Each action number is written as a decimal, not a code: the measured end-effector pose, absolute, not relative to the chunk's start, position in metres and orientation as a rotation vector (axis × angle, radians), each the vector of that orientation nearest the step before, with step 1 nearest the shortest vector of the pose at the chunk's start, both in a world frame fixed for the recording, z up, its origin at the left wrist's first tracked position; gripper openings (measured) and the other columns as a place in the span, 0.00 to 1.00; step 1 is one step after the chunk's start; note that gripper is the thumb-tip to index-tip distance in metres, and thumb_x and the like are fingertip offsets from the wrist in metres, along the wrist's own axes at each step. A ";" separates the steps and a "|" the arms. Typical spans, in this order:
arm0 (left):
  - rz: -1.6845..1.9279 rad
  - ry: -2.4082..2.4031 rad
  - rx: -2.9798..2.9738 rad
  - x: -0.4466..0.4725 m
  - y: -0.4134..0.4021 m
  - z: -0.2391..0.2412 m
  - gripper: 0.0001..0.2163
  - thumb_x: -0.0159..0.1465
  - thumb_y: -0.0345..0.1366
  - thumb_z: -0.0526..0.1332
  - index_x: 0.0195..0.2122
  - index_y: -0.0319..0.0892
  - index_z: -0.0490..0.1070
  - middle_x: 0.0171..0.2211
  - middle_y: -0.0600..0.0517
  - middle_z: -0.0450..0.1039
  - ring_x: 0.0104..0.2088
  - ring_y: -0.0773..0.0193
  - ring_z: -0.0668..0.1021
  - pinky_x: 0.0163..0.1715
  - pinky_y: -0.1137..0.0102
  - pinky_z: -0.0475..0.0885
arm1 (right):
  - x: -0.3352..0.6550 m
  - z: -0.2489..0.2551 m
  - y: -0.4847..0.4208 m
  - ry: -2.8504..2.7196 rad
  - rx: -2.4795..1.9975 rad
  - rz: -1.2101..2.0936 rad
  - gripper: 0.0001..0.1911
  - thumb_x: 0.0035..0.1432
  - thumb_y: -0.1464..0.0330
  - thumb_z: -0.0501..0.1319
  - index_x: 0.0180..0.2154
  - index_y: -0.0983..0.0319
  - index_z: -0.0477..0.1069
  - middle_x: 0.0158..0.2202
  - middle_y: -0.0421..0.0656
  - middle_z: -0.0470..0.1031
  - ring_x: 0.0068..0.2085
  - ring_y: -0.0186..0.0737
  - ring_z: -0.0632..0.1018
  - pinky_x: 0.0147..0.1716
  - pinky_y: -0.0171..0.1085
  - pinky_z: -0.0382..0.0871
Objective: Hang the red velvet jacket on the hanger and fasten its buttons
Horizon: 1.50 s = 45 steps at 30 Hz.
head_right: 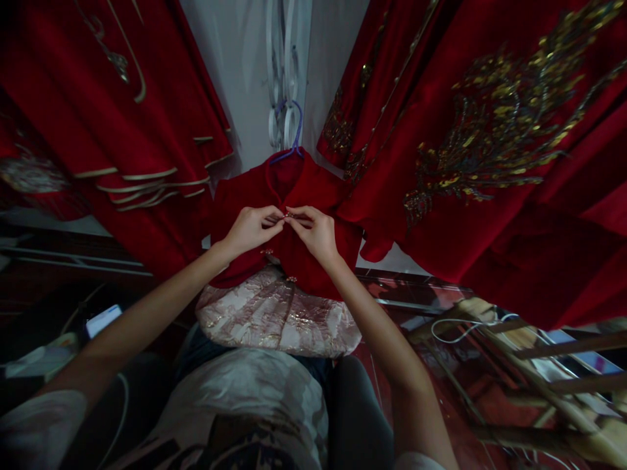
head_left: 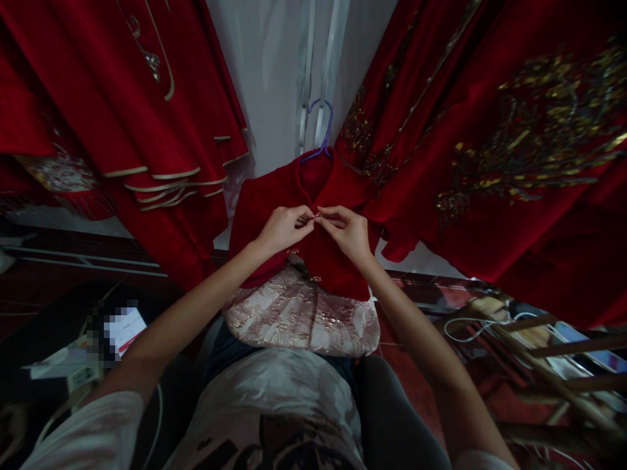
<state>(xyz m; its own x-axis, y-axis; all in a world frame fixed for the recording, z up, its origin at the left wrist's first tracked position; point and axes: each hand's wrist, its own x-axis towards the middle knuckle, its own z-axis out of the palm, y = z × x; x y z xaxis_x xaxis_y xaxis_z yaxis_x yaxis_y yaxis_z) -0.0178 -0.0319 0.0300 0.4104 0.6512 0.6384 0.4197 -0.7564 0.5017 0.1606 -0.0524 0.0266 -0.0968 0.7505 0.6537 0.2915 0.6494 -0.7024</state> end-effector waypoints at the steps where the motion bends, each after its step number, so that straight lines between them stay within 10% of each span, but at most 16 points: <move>1: 1.256 0.948 2.436 -0.018 -0.032 0.031 0.05 0.59 0.32 0.59 0.35 0.41 0.73 0.32 0.51 0.79 0.32 0.63 0.81 0.35 0.70 0.77 | 0.161 0.027 -0.052 -1.678 -0.861 0.487 0.12 0.55 0.63 0.64 0.41 0.60 0.77 0.41 0.42 0.79 0.43 0.40 0.80 0.46 0.43 0.79; 26: 1.203 1.073 2.813 -0.004 -0.029 0.021 0.07 0.62 0.35 0.57 0.40 0.40 0.69 0.36 0.47 0.70 0.41 0.58 0.74 0.41 0.66 0.71 | 0.146 0.008 -0.024 -1.608 -0.898 0.428 0.09 0.54 0.70 0.56 0.39 0.58 0.62 0.36 0.40 0.70 0.35 0.34 0.74 0.39 0.36 0.73; 36: 1.379 0.698 1.774 -0.003 -0.034 -0.015 0.14 0.62 0.28 0.48 0.41 0.42 0.72 0.50 0.48 0.70 0.52 0.63 0.73 0.52 0.65 0.71 | 0.132 -0.029 -0.053 -1.669 -0.843 0.409 0.51 0.49 0.63 0.66 0.64 0.56 0.34 0.64 0.53 0.50 0.64 0.47 0.59 0.62 0.49 0.58; 39: 1.320 0.662 1.653 -0.002 -0.035 -0.018 0.14 0.61 0.30 0.49 0.41 0.42 0.73 0.52 0.48 0.69 0.53 0.62 0.73 0.51 0.65 0.72 | 0.135 -0.034 -0.061 -1.749 -0.867 0.256 0.50 0.47 0.72 0.62 0.65 0.57 0.35 0.68 0.52 0.40 0.68 0.49 0.51 0.64 0.51 0.52; 45: 1.285 0.856 1.921 -0.004 -0.024 -0.026 0.15 0.61 0.29 0.50 0.46 0.43 0.71 0.48 0.47 0.71 0.49 0.63 0.74 0.52 0.62 0.70 | 0.167 -0.026 -0.057 -1.663 -1.083 0.248 0.37 0.45 0.78 0.54 0.59 0.58 0.52 0.52 0.50 0.68 0.48 0.43 0.74 0.43 0.42 0.71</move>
